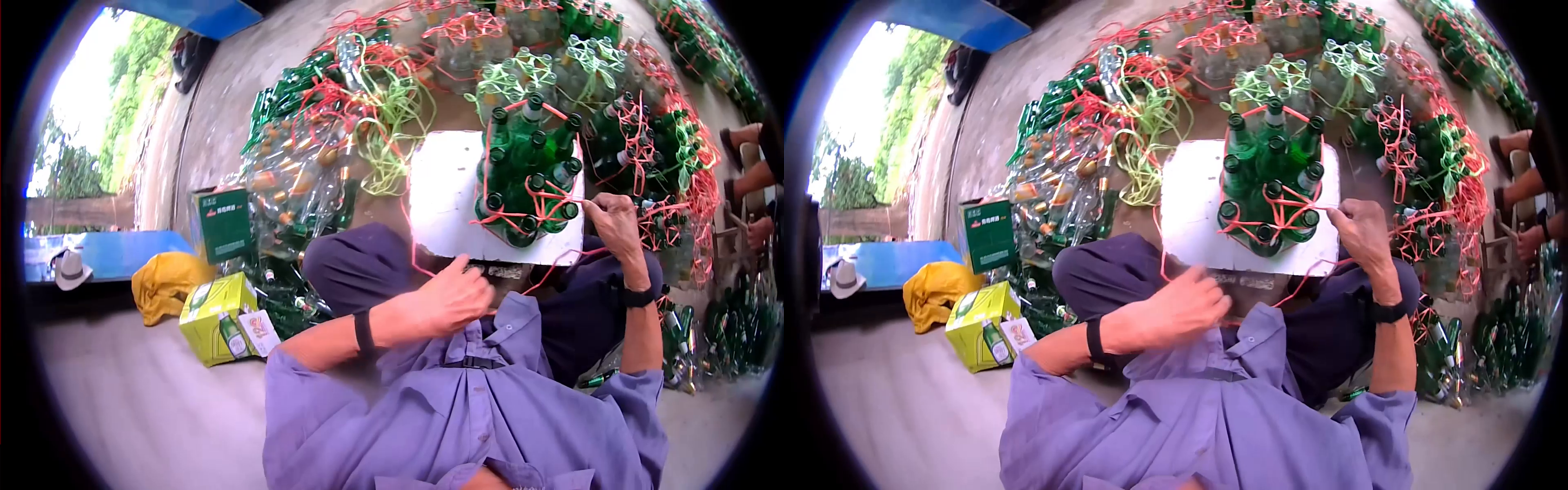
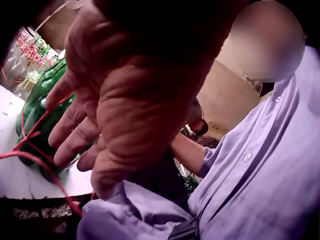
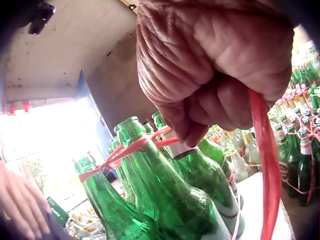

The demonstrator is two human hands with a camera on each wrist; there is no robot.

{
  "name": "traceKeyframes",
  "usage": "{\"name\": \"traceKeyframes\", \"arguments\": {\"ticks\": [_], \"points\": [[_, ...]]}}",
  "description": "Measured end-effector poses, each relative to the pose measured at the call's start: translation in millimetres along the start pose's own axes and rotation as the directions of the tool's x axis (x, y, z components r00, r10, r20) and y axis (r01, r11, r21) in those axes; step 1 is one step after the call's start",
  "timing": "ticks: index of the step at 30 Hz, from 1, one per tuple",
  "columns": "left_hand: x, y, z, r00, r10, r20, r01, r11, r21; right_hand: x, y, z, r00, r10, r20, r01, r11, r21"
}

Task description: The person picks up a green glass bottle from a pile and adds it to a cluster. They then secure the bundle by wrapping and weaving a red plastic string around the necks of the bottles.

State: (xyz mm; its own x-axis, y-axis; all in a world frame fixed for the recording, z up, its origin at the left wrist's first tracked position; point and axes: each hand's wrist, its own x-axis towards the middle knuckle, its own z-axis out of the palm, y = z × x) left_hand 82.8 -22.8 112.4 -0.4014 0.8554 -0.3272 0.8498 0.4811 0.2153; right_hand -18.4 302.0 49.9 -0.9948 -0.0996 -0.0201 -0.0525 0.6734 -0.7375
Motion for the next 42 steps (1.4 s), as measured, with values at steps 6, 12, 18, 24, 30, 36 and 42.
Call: {"name": "traceKeyframes", "arguments": {"ticks": [6,12,18,24,30,36,42], "points": [[66.9,-19.2,-56.0,0.681,-0.139,-0.719,0.051,0.988,-0.143,0.1,-5.5,-0.1,0.996,-0.054,-0.078,0.060,0.995,0.076],[125.5,-44.0,-21.6,0.732,-0.218,-0.646,0.208,0.974,-0.094,0.7,-9.8,-0.1,0.985,-0.089,-0.147,0.096,0.994,0.045],[129.3,-49.4,-15.9,0.711,-0.170,-0.682,0.205,0.978,-0.030,1.3,-5.1,0.0,0.994,-0.077,-0.077,0.076,0.997,-0.015],[125.6,-49.8,-11.9,0.680,-0.146,-0.718,0.155,0.986,-0.055,-0.2,-2.9,0.7,0.998,-0.049,-0.036,0.048,0.998,-0.028],[123.1,-52.5,-8.1,0.669,-0.153,-0.727,0.164,0.985,-0.056,-5.7,-11.3,-4.5,0.992,-0.099,-0.077,0.092,0.991,-0.095],[120.5,-51.8,-8.1,0.637,-0.185,-0.748,0.155,0.982,-0.111,2.7,-39.4,-29.5,0.897,-0.442,-0.024,0.404,0.840,-0.361],[122.5,-55.6,-6.7,0.668,-0.148,-0.730,0.141,0.987,-0.070,44.8,-77.5,-42.3,0.667,-0.702,0.251,0.702,0.479,-0.527]]}}
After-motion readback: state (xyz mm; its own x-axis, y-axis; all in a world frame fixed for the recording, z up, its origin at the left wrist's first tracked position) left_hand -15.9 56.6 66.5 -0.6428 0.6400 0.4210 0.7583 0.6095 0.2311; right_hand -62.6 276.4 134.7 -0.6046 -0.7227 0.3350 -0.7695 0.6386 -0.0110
